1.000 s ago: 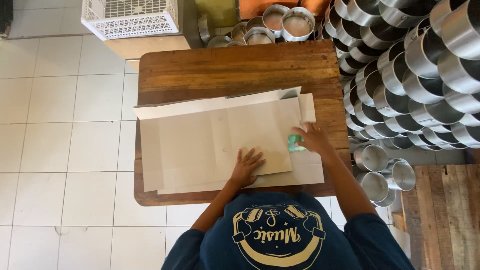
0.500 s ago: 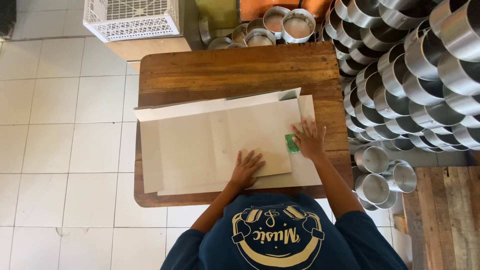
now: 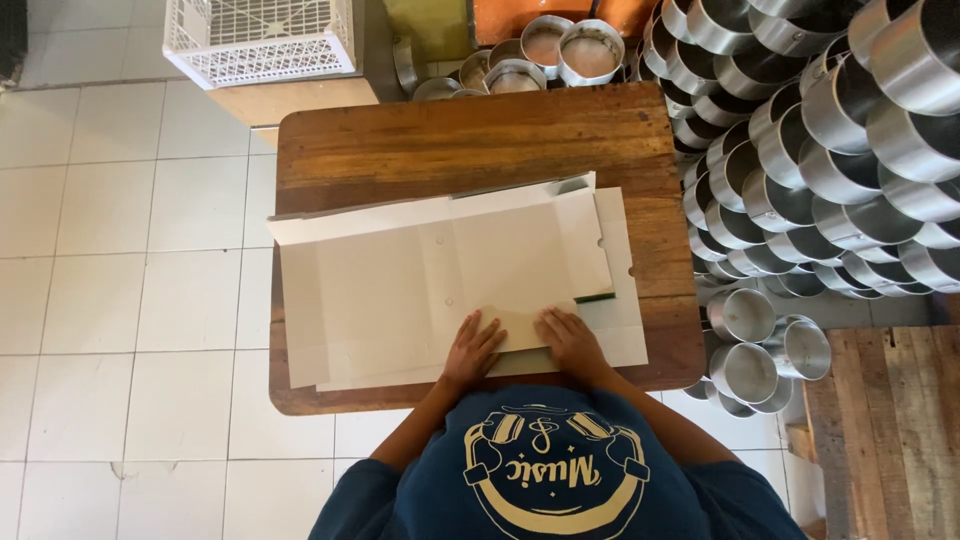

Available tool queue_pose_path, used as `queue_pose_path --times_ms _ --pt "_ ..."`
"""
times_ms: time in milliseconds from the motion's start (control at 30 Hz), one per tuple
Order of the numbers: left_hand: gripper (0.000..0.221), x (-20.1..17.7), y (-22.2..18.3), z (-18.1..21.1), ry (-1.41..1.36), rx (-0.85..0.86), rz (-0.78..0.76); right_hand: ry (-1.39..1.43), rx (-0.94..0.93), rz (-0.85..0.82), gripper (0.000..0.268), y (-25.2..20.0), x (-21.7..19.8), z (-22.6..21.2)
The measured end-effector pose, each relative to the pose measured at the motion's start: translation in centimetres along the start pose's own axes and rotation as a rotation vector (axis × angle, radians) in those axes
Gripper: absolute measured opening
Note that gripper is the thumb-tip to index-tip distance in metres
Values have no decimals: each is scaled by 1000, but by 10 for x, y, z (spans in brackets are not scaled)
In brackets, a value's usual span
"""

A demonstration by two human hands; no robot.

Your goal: The person unfolds a flat cardboard box blank on a wooden table, folds the side panels and flaps to form an open box, places a green branded product box inside, folds the top flaps over it, and sets the closed box aside on the table.

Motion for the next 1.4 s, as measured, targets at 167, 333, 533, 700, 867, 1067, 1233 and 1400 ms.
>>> queue_pose_path --times_ms 167,333,533,700,867,1067,1233,1400 --pt "47 -13 -3 5 11 68 65 23 42 -54 43 -4 3 0" --pt "34 -31 3 10 -87 91 26 131 25 -272 40 -8 20 9" --pt "34 11 41 -38 -228 -357 -599 318 48 -774 28 0 113 61" --pt "44 23 84 -83 -538 -301 -298 489 132 -1003 48 27 150 97" --pt "63 12 93 -34 -213 -453 -347 57 228 -886 60 48 79 67" --pt "63 5 82 2 99 -191 -26 -78 212 -261 68 26 69 35" --pt "73 7 92 0 70 -198 69 -13 199 -188 78 44 62 36" --pt "72 0 94 0 210 -190 103 -88 197 -244 77 47 77 43"
Point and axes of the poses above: each hand's wrist, its own y-axis towards the middle knuckle, its own x-axis out of the palm, z = x × y, the point moved 10 cm from there along y, towards the middle knuckle, and after that the axes turned 7 degrees about -y, right-handed, at the moved point
